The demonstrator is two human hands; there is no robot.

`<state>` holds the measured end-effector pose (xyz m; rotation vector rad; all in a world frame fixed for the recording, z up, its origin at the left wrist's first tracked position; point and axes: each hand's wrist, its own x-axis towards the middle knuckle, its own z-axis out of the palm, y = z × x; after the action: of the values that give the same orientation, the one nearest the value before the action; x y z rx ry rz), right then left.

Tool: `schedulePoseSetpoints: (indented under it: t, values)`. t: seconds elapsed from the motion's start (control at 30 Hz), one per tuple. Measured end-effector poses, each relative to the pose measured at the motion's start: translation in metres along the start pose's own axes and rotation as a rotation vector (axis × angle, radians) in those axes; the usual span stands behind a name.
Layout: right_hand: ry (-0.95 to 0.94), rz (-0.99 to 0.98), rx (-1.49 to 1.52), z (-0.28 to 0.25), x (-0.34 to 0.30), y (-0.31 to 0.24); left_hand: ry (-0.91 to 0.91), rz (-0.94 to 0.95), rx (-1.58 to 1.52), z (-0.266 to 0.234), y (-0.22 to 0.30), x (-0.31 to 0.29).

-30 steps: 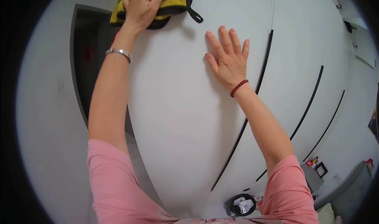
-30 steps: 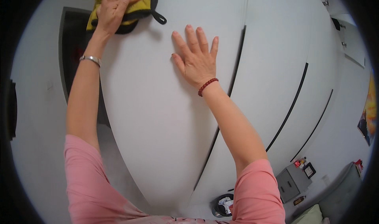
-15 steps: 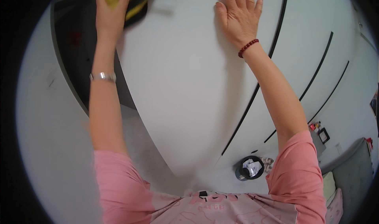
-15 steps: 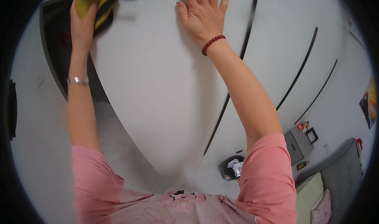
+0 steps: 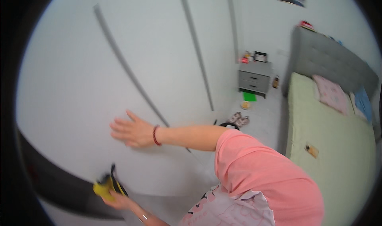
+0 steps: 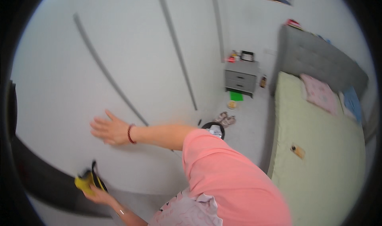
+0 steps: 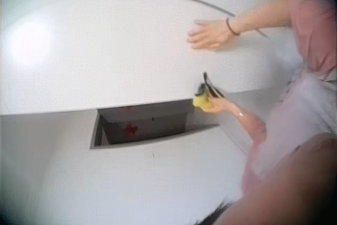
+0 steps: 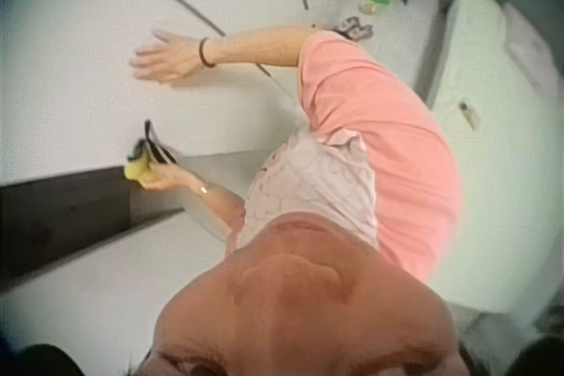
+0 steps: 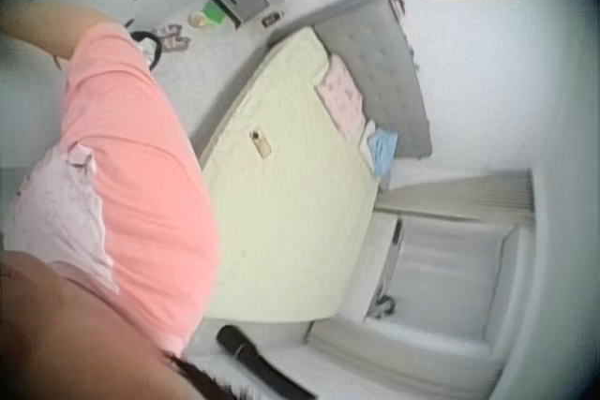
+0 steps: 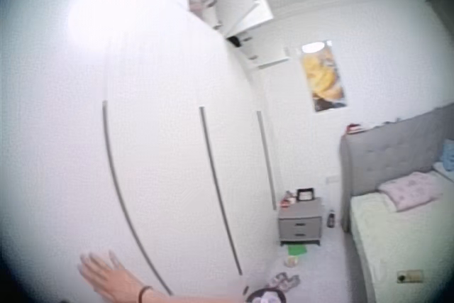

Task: The person wipes the exterior of a white wardrobe door using a yellow cloth. They move around the room, pick up a phone from the bed, and continue wiping different sections of the wardrobe door.

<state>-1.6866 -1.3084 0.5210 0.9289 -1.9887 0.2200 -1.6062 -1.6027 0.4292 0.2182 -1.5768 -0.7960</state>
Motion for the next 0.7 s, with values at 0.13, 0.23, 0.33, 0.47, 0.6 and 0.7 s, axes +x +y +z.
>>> schedulePoseSetpoints:
  t: [0.13, 0.23, 0.33, 0.47, 0.6, 0.7]
  values:
    - [-0.237, 0.648, 0.271, -0.044, -0.122, 0.019, -0.350, -0.452, -0.397, -0.024, 0.037, -0.089]
    - [0.027, 1.153, 0.257, -0.078, -0.232, 0.038, -0.646, -0.815, -0.738, -0.006, 0.102, -0.122]
    - [0.154, 1.539, 0.325, -0.140, -0.312, 0.039, -0.941, -1.083, -1.079, 0.011, 0.142, -0.152]
    - [0.558, 1.679, 0.213, -0.198, -0.386, 0.035, -1.298, -1.483, -1.280, 0.026, 0.181, -0.197]
    - [0.439, 1.389, 0.442, -0.227, -0.346, -0.005, -1.543, -1.541, -1.297, 0.023, 0.231, -0.246]
    - [0.145, 1.028, 0.154, -0.231, -0.344, -0.036, -1.870, -1.423, -1.397, 0.028, 0.269, -0.300]
